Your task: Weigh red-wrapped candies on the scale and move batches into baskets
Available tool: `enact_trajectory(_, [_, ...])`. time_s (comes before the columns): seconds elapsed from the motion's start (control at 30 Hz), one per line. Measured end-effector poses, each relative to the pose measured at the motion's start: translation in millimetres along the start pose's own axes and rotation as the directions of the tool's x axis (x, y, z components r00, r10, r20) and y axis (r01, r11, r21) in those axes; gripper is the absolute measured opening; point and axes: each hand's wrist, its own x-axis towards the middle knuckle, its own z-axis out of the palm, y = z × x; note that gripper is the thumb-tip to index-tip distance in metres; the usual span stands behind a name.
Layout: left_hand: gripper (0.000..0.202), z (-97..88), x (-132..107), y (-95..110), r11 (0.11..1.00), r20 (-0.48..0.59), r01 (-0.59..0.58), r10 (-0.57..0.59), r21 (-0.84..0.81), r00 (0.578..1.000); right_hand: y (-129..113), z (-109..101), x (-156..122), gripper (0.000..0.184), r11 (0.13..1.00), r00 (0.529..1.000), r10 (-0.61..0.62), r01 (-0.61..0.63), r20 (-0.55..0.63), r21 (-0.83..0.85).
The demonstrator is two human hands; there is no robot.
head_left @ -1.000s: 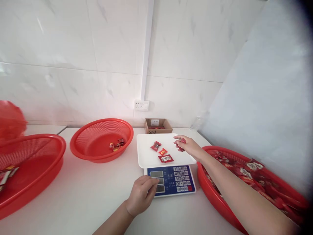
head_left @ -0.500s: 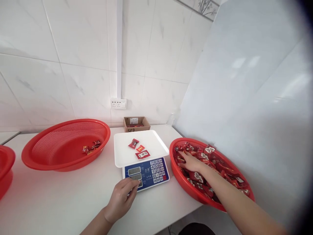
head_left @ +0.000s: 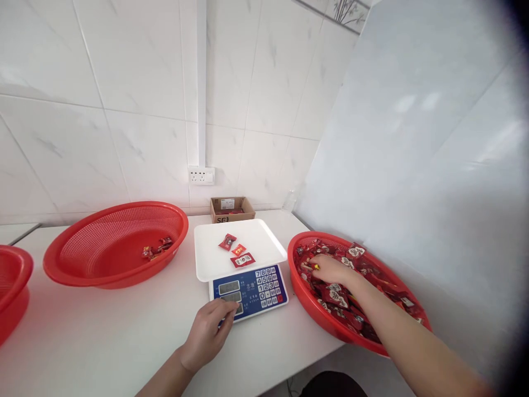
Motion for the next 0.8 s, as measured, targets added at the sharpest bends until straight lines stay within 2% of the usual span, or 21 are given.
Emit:
enact_trajectory(0.13, [0.017, 0.8, -2.0, -2.4, 0.999, 0.020, 0.032, -0.032, 0.001, 0.999, -15.3, 16.1, -2.0, 0.033, 0.997, 0.999, 0.031, -0.030, 0.017, -0.065])
enact_trajectory(0.3, [0.017, 1.2, -3.7, -4.9, 0.998, 0.021, 0.059, -0.059, -0.010, 0.998, -9.2, 11.5, -2.5, 0.011, 0.996, 0.999, 0.008, -0.012, -0.044, -0.088])
enact_trajectory(0.47, [0.018, 0.9, -2.7, -4.1, 0.999, 0.023, 0.044, -0.043, -0.010, 0.999, -12.5, -5.6, -20.1, 0.015, 0.989, 0.977, -0.099, 0.076, -0.190, -0.126])
enact_trajectory(0.5, [0.018, 1.1, -2.6, -4.0, 0.999, 0.024, 0.043, -0.043, -0.008, 0.999, -14.9, -5.9, -25.0, 0.014, 0.989, 0.978, -0.128, 0.113, -0.164, -0.099])
enact_trajectory(0.57, [0.018, 1.9, -2.9, -4.1, 0.999, 0.026, 0.048, -0.048, -0.007, 0.999, -18.4, -1.8, -33.4, 0.014, 0.983, 0.983, -0.181, 0.182, -0.021, 0.024])
enact_trajectory(0.63, [0.018, 3.1, -3.7, -4.4, 0.998, 0.034, 0.057, -0.057, -0.009, 0.998, -19.1, 7.2, -38.3, 0.031, 0.967, 0.968, -0.218, 0.198, 0.123, 0.161])
enact_trajectory(0.67, [0.017, 3.7, -4.1, -4.7, 0.998, 0.040, 0.062, -0.061, -0.011, 0.997, -18.5, 12.7, -39.2, 0.038, 0.958, 0.960, -0.234, 0.199, 0.156, 0.207])
enact_trajectory(0.73, [0.017, 4.6, -5.0, -5.3, 0.997, 0.053, 0.071, -0.070, -0.018, 0.996, -16.7, 23.8, -38.5, 0.041, 0.947, 0.961, -0.234, 0.191, 0.146, 0.259])
enact_trajectory(0.8, [0.017, 5.1, -5.4, -5.7, 0.997, 0.059, 0.079, -0.077, -0.026, 0.995, -15.7, 33.4, -35.8, 0.034, 0.939, 0.980, -0.174, 0.135, 0.100, 0.316])
